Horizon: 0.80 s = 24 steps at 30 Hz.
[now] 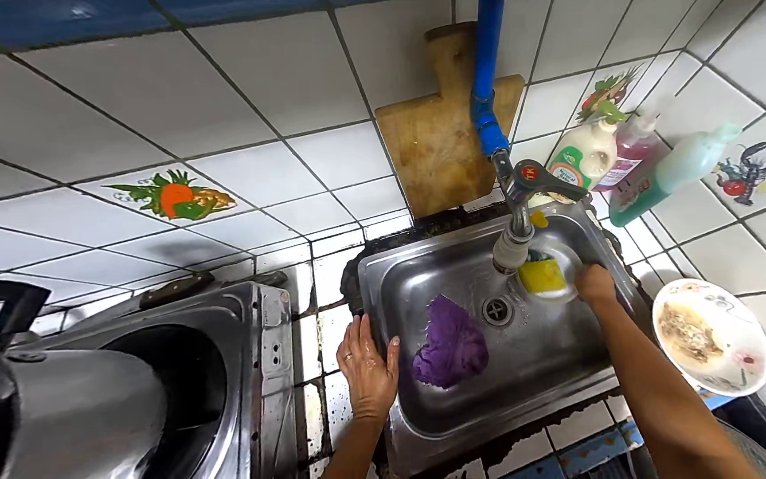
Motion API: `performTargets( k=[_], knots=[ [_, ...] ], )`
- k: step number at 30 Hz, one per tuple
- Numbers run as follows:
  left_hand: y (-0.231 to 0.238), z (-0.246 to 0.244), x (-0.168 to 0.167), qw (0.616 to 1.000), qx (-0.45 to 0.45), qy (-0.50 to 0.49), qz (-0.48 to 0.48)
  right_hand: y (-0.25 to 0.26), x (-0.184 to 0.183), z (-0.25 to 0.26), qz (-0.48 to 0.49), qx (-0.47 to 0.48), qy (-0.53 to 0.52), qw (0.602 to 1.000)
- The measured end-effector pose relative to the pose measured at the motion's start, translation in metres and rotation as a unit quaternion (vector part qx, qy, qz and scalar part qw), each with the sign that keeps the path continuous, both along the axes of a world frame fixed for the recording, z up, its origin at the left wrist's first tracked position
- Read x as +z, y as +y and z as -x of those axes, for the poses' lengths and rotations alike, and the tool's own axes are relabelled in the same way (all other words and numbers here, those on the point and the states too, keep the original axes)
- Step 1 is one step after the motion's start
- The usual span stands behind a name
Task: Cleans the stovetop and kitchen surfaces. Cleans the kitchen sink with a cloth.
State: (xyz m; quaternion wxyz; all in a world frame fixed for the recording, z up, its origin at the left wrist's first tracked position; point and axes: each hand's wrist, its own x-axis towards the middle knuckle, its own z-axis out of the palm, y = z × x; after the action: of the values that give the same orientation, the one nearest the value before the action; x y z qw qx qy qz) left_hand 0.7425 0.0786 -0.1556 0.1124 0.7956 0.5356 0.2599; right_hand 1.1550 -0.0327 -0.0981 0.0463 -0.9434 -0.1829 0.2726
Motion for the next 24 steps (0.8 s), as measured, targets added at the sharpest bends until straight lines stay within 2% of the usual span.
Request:
performTargets(
  k=[3, 5, 6, 8, 10, 12, 14, 17, 19, 21, 24],
  knots=[
    [-0.001, 0.0, 0.001, 1.0, 0.001, -0.001, -0.003, 0.003, -0.02, 0.001, -0.142, -0.116, -0.001, 0.983],
    [-0.001, 0.001, 0.002, 1.0, 0.0, 0.001, -0.002, -0.005, -0.033, 0.032, -0.252, -0.187, -0.01, 0.949],
    [-0.002, 0.0, 0.002, 1.0, 0.0, 0.002, -0.003, -0.011, -0.034, 0.06, -0.288, -0.189, -0.013, 0.939],
    [-0.001, -0.001, 0.001, 1.0, 0.001, 0.001, -0.002, -0.014, -0.035, 0.13, -0.302, -0.081, 0.015, 0.95],
    [-0.001, 0.001, 0.0, 1.0, 0.004, 0.001, 0.006, -0.003, -0.046, 0.196, -0.252, 0.108, 0.081, 0.958],
    [-0.001, 0.001, 0.0, 1.0, 0.002, 0.0, 0.009, 0.013, -0.058, 0.249, -0.188, 0.261, 0.116, 0.94],
    [-0.002, 0.001, 0.001, 1.0, -0.002, -0.002, 0.007, 0.018, -0.065, 0.264, -0.103, 0.371, 0.145, 0.912],
    [0.0, 0.001, 0.0, 1.0, -0.001, 0.004, 0.005, -0.009, -0.07, 0.223, -0.111, 0.474, 0.143, 0.862],
    [-0.001, 0.001, 0.0, 1.0, -0.001, 0.004, 0.009, -0.032, -0.054, 0.171, -0.041, 0.507, 0.172, 0.844],
    [-0.001, 0.001, 0.001, 1.0, 0.002, 0.006, 0.011, -0.05, -0.033, 0.12, 0.052, 0.493, 0.182, 0.849],
    [-0.001, 0.001, 0.001, 1.0, 0.003, 0.011, 0.011, -0.075, -0.024, 0.058, 0.151, 0.42, 0.143, 0.883]
  ],
)
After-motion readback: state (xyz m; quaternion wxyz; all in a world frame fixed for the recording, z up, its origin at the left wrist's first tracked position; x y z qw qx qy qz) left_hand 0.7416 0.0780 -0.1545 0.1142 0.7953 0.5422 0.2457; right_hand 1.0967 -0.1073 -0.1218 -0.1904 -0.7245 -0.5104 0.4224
